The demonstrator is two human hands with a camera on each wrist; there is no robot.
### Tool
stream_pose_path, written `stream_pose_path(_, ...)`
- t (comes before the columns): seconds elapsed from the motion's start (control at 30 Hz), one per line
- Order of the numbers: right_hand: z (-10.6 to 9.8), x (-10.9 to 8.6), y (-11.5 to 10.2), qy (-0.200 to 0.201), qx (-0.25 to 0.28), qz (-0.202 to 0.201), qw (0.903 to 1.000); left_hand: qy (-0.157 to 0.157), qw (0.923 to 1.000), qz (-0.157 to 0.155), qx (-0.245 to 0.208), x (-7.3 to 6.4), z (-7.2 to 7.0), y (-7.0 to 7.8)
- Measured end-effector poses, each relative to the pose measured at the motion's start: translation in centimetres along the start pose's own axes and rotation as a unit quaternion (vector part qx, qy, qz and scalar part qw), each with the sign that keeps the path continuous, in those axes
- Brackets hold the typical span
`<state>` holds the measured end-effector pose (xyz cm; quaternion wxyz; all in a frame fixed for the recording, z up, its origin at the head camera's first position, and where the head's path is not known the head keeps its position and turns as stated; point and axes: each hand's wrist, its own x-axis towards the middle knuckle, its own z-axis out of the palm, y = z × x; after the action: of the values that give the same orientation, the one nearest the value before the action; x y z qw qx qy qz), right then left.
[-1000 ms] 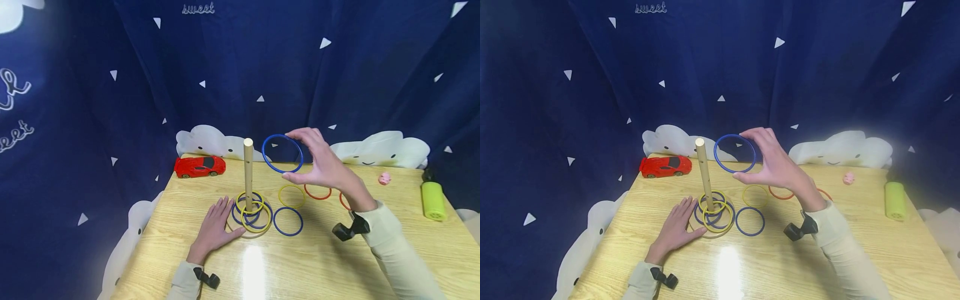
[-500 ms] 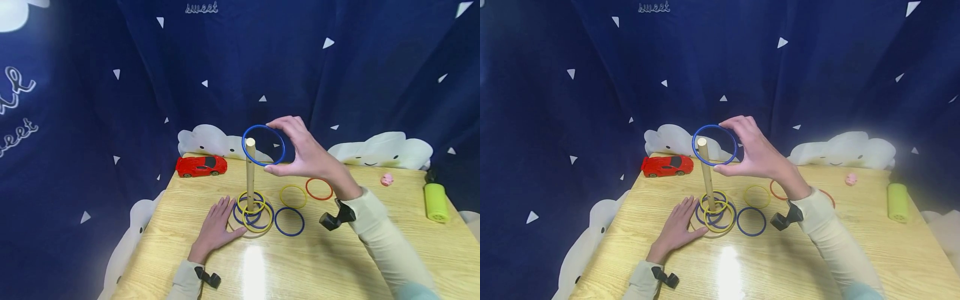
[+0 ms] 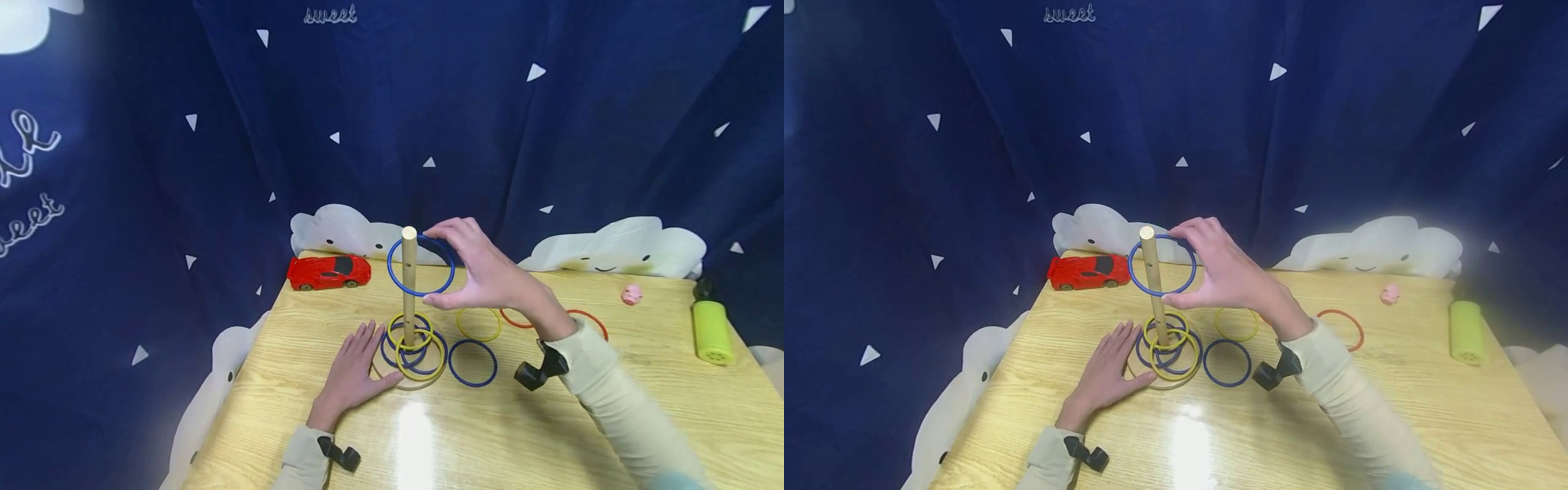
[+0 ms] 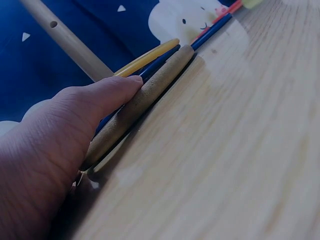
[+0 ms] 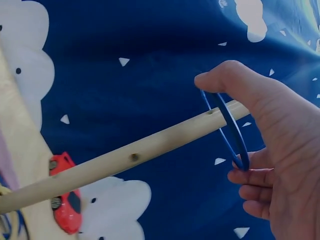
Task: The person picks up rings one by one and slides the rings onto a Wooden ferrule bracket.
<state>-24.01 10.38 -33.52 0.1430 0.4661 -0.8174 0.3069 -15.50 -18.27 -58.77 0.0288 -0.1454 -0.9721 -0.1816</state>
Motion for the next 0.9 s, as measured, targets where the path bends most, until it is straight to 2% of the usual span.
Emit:
stream_pose_path(0.27,4.3,-2.4,1.3,-0.025,-0.014,0.019,0.9994,0.007,1.0000,0.002,0.000,-0.1,0.1,-0.1)
stream_pose_path(0.6,12.0,-6.3,3.3,-0.064,-0.006,0.080,0.9947,0.021,0.9996,-0.005,-0.017,-0.7,-0.1,-0.1)
stream_pose_path(0.73,13.9,-7.5,4.0,-0.063,-0.006,0.100,0.9929,0.022,0.9995,0.003,-0.020,-0.4,-0.1,0.1)
stream_pose_path(0.9,15.8,-8.6,4.7,-0.066,-0.004,0.106,0.9922,0.018,0.9997,0.009,-0.011,-0.1,0.1,0.2)
